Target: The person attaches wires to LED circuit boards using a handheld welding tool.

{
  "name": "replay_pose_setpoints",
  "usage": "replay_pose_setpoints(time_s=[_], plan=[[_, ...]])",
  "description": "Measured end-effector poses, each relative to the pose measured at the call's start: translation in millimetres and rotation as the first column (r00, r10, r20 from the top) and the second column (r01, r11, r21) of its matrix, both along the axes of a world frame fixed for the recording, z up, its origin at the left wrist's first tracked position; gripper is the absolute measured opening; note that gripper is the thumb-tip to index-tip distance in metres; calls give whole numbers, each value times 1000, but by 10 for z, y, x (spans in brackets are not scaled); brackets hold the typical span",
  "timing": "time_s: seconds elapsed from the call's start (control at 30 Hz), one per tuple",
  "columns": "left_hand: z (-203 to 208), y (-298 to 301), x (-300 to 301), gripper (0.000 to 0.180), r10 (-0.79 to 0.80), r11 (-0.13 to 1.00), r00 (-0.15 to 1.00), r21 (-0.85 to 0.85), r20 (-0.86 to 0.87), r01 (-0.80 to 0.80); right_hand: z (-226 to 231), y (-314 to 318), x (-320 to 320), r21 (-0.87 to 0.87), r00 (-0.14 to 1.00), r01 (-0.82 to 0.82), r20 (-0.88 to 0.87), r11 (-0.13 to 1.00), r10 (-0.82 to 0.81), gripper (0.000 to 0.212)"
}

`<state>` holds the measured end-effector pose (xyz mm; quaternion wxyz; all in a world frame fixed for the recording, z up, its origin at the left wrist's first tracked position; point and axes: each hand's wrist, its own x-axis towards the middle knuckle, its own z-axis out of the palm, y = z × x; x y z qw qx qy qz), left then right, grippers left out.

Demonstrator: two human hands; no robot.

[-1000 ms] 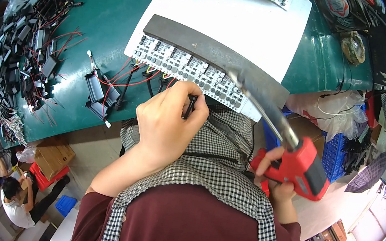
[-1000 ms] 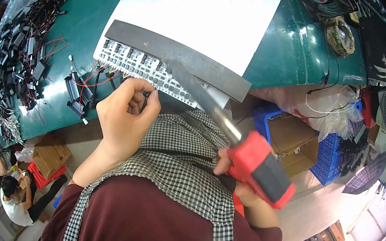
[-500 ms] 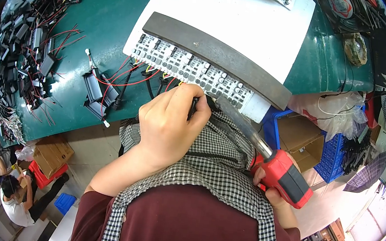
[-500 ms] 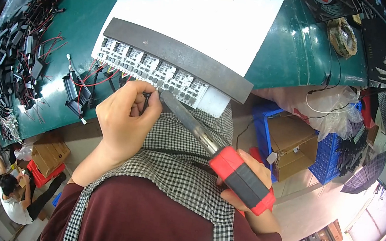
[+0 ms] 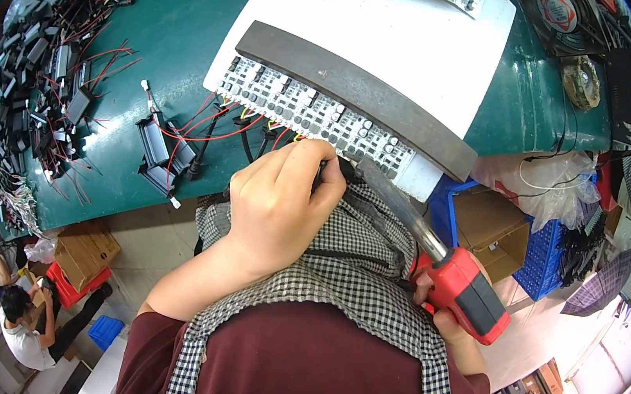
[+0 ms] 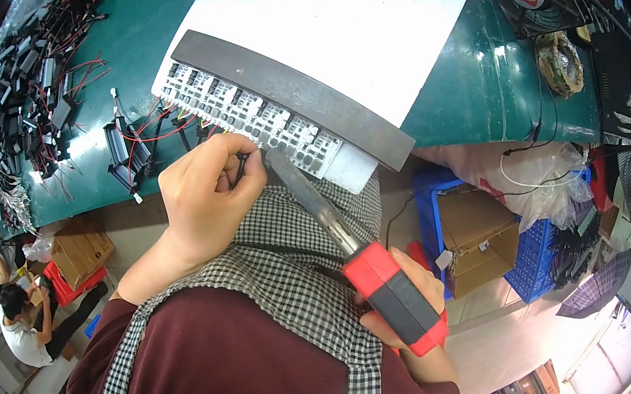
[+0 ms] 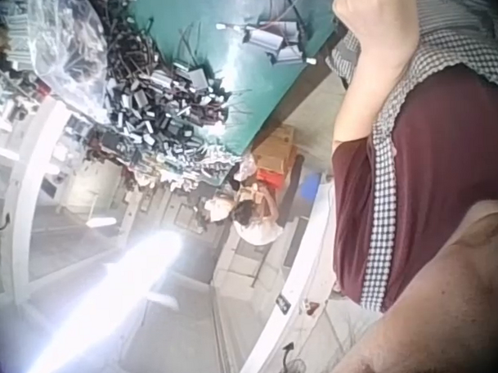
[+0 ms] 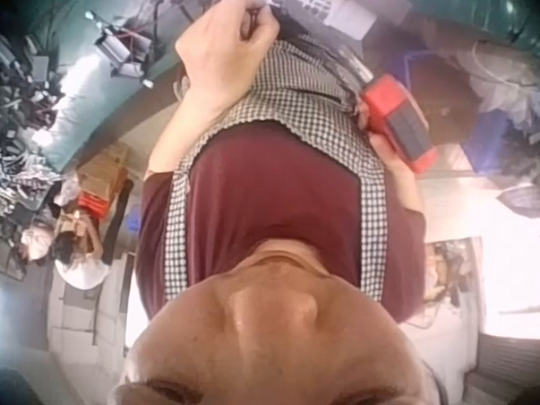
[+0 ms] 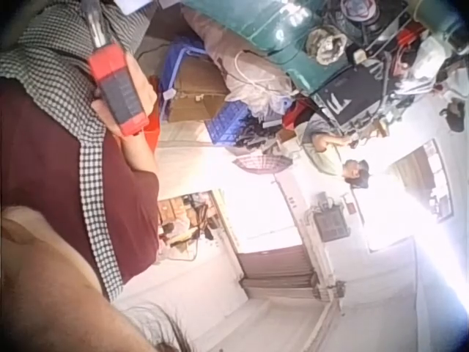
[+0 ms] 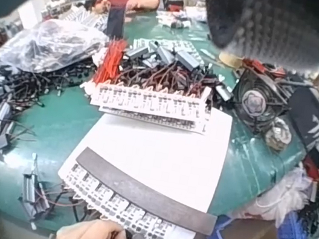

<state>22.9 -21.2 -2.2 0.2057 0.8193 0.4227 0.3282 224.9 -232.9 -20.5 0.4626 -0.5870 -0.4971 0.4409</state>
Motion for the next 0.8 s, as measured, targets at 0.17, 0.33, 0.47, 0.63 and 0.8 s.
replay_pose_setpoints(time_s=[0.17, 0.33, 0.47, 0.63, 0.8], plan=[[7, -2, 7, 19, -10, 1000, 1000, 0, 0, 10, -17, 45, -10, 32, 999, -43, 2, 999, 43, 77], [9, -8, 11, 18, -12, 1000, 1000, 0, 3, 12, 2, 110, -47, 22, 995, 2, -96, 1000, 0, 76], [28, -2, 4, 18, -16, 1000, 1000, 14, -17, 17, 8, 94, -46, 76, 998, -4, -65, 997, 9, 76], [28, 11, 6, 17, -46, 998, 996, 34, -78, 49, 303, 197, -190, -225, 806, 220, -507, 949, -307, 77], [45, 30, -14, 17, -36, 999, 995, 28, -89, 39, 421, 361, -204, -202, 938, 208, -234, 957, -254, 80]])
